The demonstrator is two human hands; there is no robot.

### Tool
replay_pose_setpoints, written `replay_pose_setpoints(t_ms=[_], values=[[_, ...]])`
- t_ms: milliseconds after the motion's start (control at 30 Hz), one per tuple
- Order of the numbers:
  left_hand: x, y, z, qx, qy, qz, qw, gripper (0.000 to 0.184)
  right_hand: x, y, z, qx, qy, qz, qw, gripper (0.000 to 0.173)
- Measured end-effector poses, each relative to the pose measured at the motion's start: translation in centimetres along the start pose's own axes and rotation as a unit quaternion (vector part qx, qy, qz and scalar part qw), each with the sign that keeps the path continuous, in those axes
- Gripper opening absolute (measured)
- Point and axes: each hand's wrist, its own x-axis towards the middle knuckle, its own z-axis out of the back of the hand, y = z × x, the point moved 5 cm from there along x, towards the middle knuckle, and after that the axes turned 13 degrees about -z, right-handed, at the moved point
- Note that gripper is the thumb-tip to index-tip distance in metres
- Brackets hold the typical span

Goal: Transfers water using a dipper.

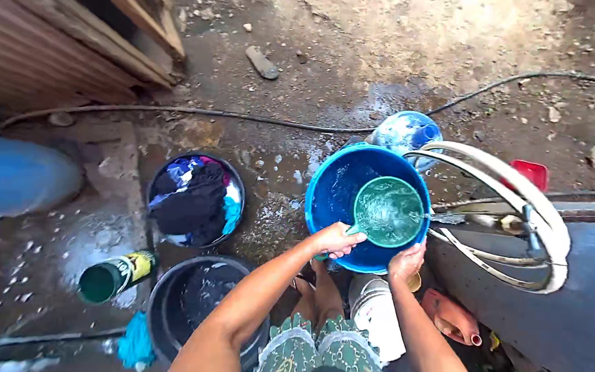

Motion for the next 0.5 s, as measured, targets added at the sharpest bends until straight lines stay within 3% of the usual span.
replay_pose_setpoints(t_ms=[133,267,500], values=[[-6.7,0.4,-0.6,0.000,-0.027,-0.089,0.996,0.031,0.0,0.2,0.1,-0.004,0.014,-0.002,1.000,0.050],[-13.7,3.2,-1.6,-0.034,-0.087,-0.147,0.985,0.028,0.7,-0.3,-0.3,-0.032,0.006,-0.004,0.999,0.051],[-26.6,14.5,-5.1,-0.074,-0.260,-0.104,0.957,0.034,-0.2,0.6,0.3,-0.142,0.028,-0.021,0.989,0.054]])
